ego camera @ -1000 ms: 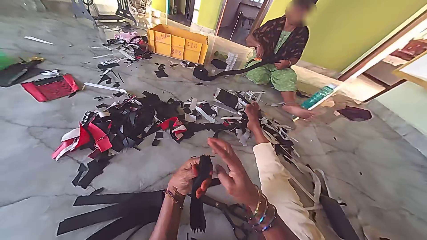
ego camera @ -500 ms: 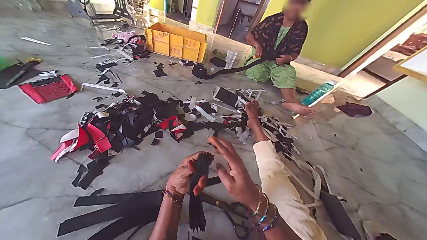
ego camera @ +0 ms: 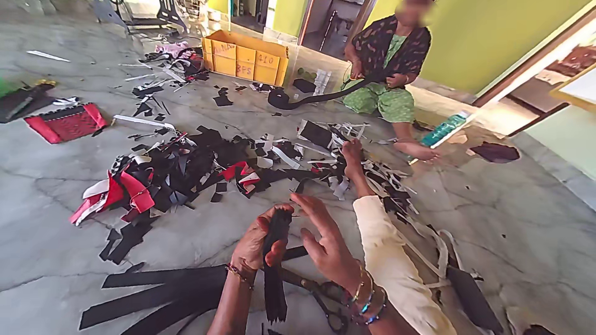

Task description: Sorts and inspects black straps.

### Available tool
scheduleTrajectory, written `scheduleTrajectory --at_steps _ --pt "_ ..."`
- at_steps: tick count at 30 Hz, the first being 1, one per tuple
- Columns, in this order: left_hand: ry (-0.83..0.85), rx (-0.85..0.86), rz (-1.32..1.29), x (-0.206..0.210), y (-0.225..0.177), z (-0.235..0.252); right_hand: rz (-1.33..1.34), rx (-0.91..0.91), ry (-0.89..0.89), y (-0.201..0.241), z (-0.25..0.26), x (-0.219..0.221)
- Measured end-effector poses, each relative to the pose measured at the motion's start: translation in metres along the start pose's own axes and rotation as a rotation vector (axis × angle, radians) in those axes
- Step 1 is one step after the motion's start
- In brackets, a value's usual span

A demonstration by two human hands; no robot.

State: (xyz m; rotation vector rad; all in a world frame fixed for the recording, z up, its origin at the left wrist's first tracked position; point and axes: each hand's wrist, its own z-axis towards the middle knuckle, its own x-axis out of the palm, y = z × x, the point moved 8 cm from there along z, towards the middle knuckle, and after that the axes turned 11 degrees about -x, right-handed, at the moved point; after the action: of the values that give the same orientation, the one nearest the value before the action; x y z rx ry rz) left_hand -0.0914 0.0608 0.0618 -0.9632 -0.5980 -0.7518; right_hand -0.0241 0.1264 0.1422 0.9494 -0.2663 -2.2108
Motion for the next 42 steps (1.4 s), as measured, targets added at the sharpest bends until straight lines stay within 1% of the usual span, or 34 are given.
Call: scheduleTrajectory --at_steps 2,6,8,13,20,25,29,31,34,36,38,42 --pt "-0.024 -0.012 -0.009 -0.001 0.001 0.001 0.04 0.027 -0.045 -0.004 0.0 -0.004" --pt "-0.01 -0.008 -0.01 -0.001 0.001 0.001 0.172 0.072 -0.121 -0.01 -0.002 -0.005" --pt "-0.025 -0.002 0.007 -0.002 0.0 0.001 0.195 0.074 -0.151 -0.011 -0.002 -0.005" --pt "-0.054 0.007 0.024 -0.002 0.0 0.001 0.094 -0.034 -0.158 -0.002 0.002 -0.005" --pt "-0.058 0.012 0.02 -0.001 -0.002 0.001 0.037 -0.053 -0.199 -0.003 0.002 -0.005" --pt "-0.031 0.016 -0.02 -0.003 -0.002 0.001 0.02 -0.055 -0.194 -0.005 0.001 -0.007" --pt "-0.044 0.016 -0.039 -0.003 -0.002 0.002 0.023 -0.054 -0.158 -0.004 0.002 -0.008" --pt "-0.047 0.017 -0.035 -0.004 -0.003 0.002 0.061 -0.042 -0.153 -0.005 0.003 -0.008" --pt "-0.049 0.019 -0.007 -0.004 -0.003 0.001 0.129 0.0 -0.196 -0.007 0.006 -0.01" --pt "-0.053 0.023 -0.003 -0.003 -0.003 0.001 0.134 0.008 -0.201 -0.008 0.01 -0.009" --pt "-0.067 0.024 0.003 -0.004 -0.003 0.002 0.143 0.0 -0.185 -0.009 0.014 -0.007" --pt "-0.073 0.023 0.017 -0.003 -0.003 0.002 0.251 0.055 -0.121 -0.01 0.02 -0.004"
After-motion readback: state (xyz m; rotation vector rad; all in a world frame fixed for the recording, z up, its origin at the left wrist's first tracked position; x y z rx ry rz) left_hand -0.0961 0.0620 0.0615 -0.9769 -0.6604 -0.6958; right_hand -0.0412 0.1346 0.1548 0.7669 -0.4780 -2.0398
